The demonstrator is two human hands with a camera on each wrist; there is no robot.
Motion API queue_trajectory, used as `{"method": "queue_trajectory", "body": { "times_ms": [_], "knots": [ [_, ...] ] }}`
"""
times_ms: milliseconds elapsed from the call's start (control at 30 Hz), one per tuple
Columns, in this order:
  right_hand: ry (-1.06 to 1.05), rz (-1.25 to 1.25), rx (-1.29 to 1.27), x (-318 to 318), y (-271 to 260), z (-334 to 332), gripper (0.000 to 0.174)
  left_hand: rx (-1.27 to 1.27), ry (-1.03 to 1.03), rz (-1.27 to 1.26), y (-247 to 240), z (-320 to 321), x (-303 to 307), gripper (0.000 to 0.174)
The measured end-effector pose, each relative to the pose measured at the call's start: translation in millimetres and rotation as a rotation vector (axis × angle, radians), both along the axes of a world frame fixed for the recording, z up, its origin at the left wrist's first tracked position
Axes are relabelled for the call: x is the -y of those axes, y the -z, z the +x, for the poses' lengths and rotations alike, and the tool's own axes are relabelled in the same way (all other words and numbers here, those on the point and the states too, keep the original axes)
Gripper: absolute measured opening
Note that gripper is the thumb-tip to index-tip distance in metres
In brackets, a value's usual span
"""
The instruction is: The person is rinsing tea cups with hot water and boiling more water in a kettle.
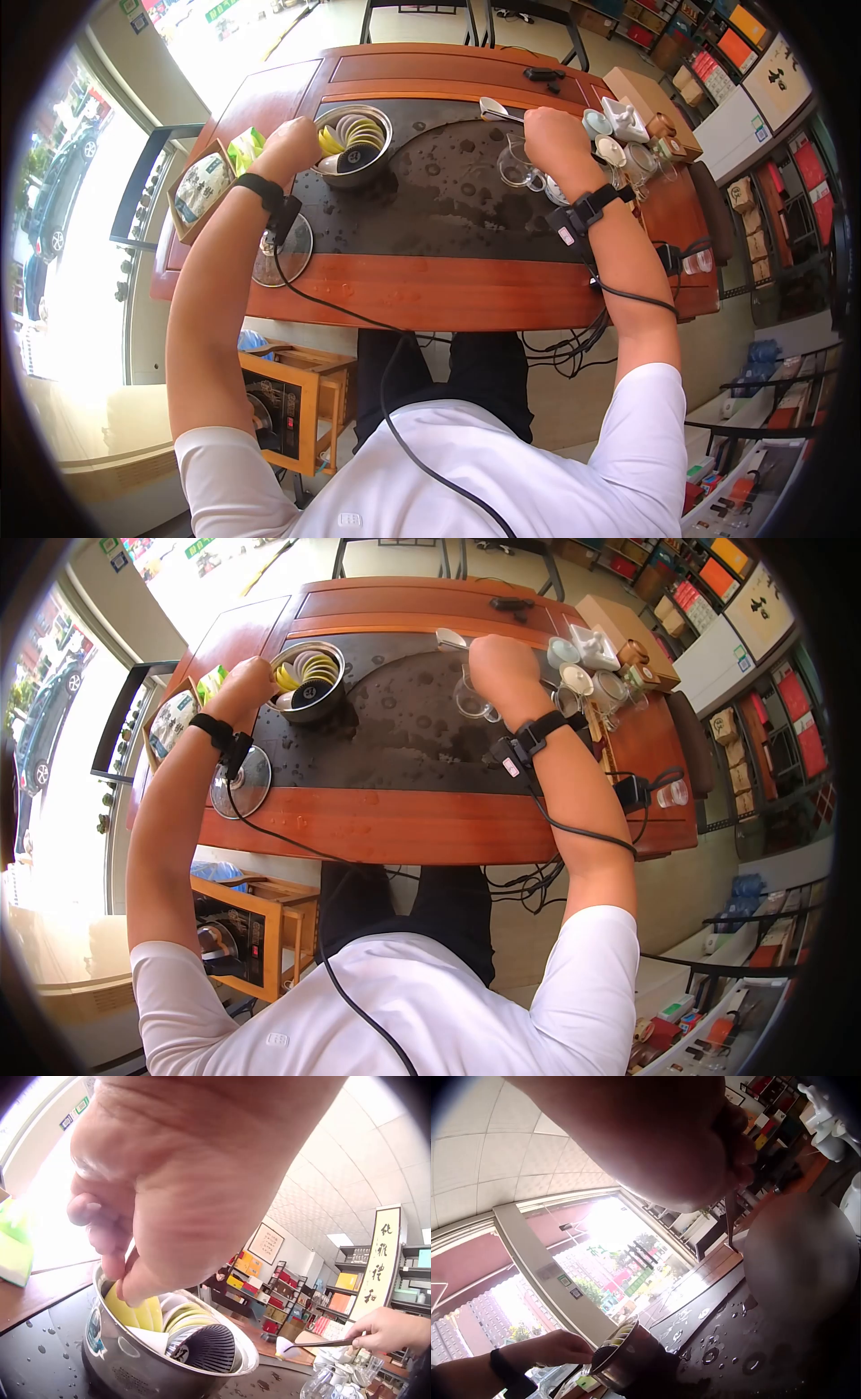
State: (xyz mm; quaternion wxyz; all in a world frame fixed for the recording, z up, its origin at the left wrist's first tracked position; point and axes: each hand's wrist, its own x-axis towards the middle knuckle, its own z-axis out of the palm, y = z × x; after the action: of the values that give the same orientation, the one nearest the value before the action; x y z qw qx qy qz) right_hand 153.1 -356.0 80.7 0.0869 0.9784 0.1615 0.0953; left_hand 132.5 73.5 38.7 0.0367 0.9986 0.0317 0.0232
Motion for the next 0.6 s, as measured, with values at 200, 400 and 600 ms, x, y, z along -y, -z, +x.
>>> {"method": "queue_trajectory", "body": {
  "times_ms": [200,400,600],
  "knots": [
    [-0.148,0.459,0.066,-3,-4,-19,0.026,-0.192,-0.006,0.067,-8,1,17,0.048],
    [-0.348,0.776,-0.126,-32,-8,-38,0.031,-0.450,0.134,0.070,-27,7,26,0.051],
    [-0.300,0.867,-0.331,-56,-6,-52,0.036,-0.480,-0.136,0.198,-8,23,36,0.052]
  ]
}}
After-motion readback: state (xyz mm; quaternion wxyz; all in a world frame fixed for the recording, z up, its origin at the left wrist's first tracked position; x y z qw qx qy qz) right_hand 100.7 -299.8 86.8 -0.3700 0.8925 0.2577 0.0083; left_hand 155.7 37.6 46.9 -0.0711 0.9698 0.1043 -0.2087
